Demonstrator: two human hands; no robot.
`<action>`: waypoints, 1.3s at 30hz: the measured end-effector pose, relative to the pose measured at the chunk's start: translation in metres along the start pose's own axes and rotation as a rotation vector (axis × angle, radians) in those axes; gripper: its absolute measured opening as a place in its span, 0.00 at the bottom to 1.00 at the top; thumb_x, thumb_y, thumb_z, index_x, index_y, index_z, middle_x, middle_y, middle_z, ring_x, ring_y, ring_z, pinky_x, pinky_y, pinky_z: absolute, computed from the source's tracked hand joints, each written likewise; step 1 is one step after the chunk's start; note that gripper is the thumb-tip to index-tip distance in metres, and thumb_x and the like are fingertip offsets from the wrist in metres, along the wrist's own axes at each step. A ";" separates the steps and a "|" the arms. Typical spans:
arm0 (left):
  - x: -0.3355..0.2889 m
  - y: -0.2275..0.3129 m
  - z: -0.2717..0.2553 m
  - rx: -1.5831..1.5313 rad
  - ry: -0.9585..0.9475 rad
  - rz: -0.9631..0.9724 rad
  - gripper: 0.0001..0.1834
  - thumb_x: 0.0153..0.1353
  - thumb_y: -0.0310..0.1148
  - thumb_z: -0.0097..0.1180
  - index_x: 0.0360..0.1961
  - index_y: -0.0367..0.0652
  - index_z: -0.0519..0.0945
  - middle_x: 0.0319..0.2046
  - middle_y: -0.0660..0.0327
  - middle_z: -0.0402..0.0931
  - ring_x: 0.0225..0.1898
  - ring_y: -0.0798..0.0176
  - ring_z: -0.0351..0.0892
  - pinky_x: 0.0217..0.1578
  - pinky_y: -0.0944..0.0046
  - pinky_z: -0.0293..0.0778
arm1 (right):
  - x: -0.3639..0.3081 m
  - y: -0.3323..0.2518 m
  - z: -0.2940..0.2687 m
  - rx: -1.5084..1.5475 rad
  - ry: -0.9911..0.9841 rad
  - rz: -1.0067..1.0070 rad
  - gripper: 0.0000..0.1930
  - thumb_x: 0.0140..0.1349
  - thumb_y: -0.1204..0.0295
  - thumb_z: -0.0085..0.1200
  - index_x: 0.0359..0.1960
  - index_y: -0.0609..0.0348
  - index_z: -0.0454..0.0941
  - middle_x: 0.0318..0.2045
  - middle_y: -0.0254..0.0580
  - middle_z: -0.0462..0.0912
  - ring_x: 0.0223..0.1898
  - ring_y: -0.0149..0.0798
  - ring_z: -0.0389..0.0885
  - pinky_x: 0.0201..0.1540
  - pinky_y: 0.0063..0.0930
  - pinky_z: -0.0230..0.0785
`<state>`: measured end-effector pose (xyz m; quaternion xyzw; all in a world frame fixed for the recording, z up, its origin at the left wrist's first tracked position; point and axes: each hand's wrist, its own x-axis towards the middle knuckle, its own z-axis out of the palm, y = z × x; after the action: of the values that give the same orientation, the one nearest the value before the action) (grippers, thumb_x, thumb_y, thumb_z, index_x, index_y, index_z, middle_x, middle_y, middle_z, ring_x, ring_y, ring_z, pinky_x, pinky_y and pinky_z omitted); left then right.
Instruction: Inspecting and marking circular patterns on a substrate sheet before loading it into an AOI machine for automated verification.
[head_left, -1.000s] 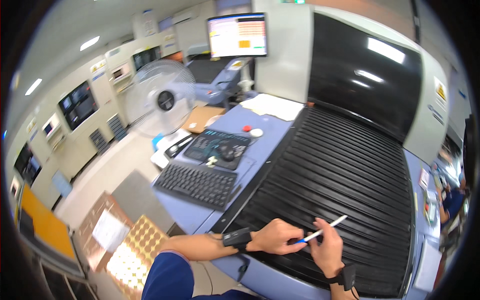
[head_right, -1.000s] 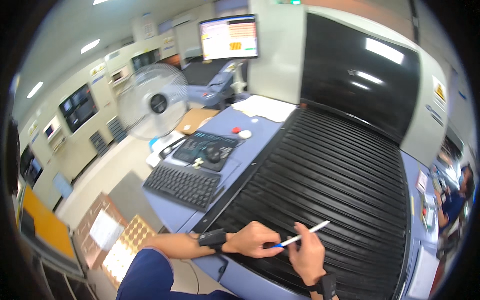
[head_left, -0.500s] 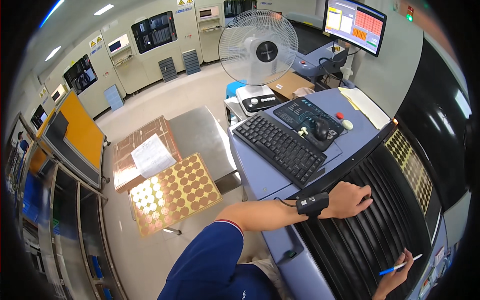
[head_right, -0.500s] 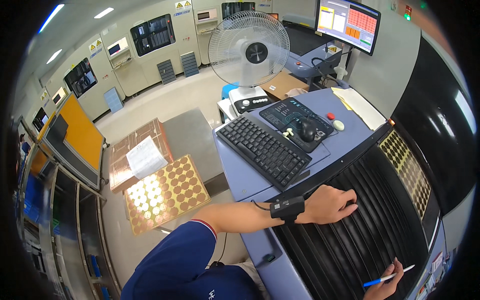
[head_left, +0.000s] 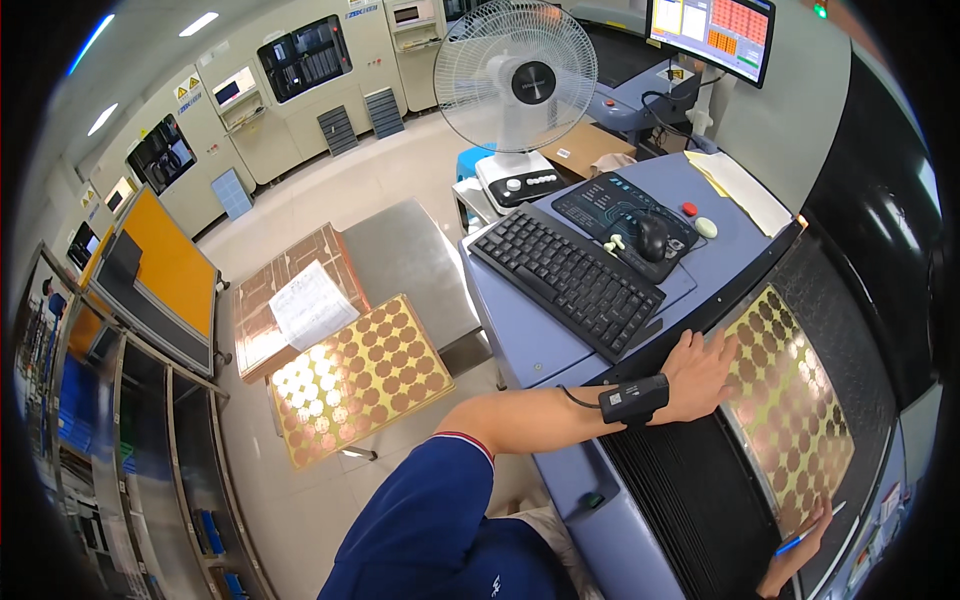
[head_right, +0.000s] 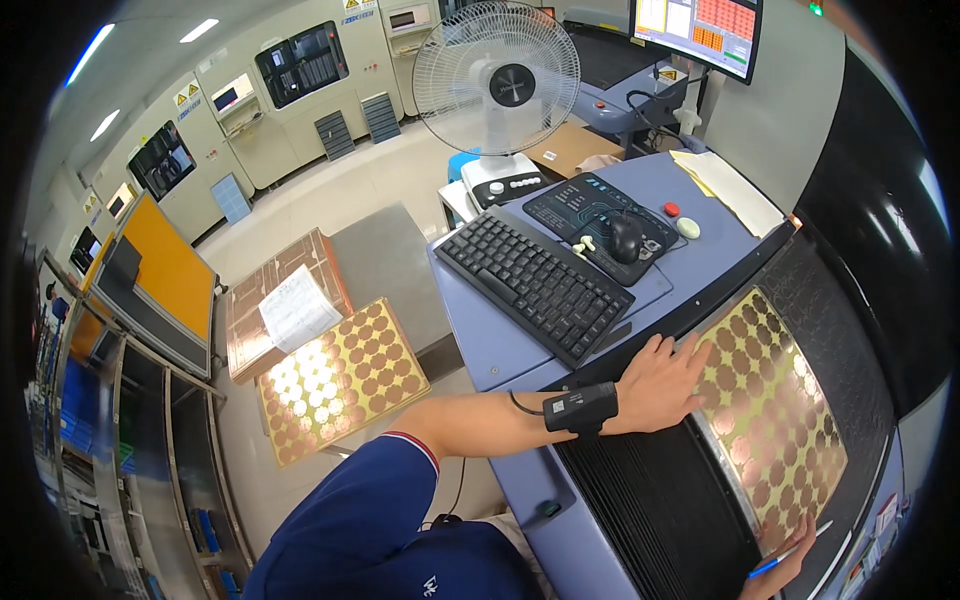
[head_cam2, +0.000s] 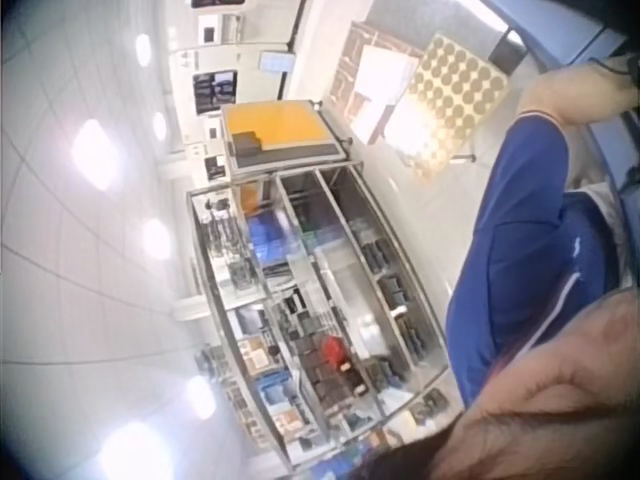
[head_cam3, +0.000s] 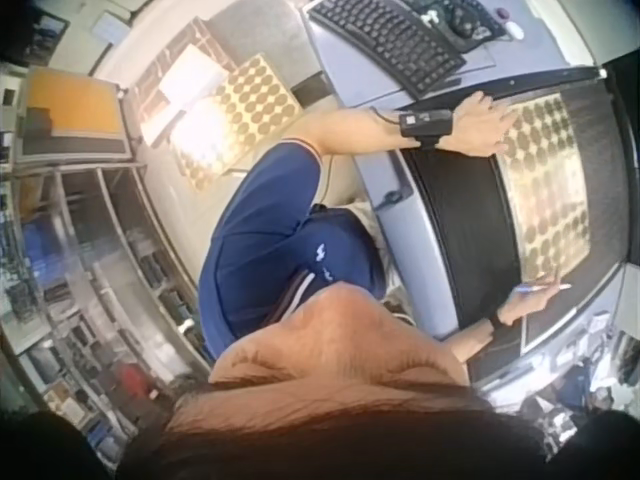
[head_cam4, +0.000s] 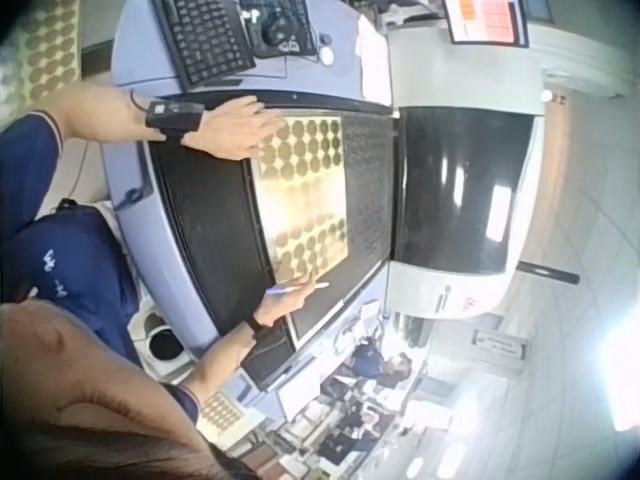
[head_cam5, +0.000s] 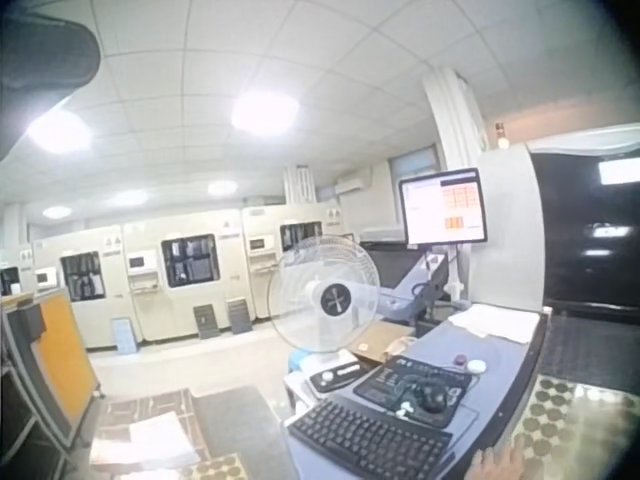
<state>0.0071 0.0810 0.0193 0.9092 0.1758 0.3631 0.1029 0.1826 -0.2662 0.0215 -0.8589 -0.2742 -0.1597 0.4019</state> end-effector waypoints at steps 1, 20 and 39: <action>-0.001 0.000 -0.001 0.055 -0.090 -0.040 0.32 0.58 0.44 0.63 0.57 0.33 0.71 0.48 0.46 0.77 0.42 0.46 0.81 0.48 0.50 0.71 | 0.001 0.005 0.003 -0.002 0.001 0.000 0.20 0.79 0.64 0.39 0.62 0.68 0.68 0.53 0.59 0.80 0.56 0.44 0.79 0.60 0.32 0.67; -0.030 0.043 -0.086 -1.083 0.031 -0.100 0.41 0.63 0.39 0.66 0.70 0.33 0.58 0.68 0.47 0.61 0.71 0.52 0.60 0.70 0.54 0.56 | -0.064 -0.091 -0.003 -0.197 0.105 -0.375 0.18 0.66 0.79 0.57 0.57 0.66 0.76 0.48 0.57 0.82 0.51 0.53 0.82 0.58 0.40 0.71; -0.197 -0.070 -0.109 -0.573 0.181 -0.250 0.40 0.65 0.44 0.45 0.72 0.28 0.51 0.66 0.43 0.63 0.66 0.49 0.64 0.64 0.51 0.63 | -0.147 -0.084 -0.040 0.763 -0.006 0.423 0.07 0.68 0.74 0.58 0.40 0.66 0.81 0.31 0.39 0.85 0.30 0.25 0.81 0.34 0.20 0.75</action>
<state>-0.2187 0.0745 -0.0476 0.7786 0.1854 0.4618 0.3823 0.0128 -0.3034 0.0243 -0.6866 -0.1325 0.0414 0.7137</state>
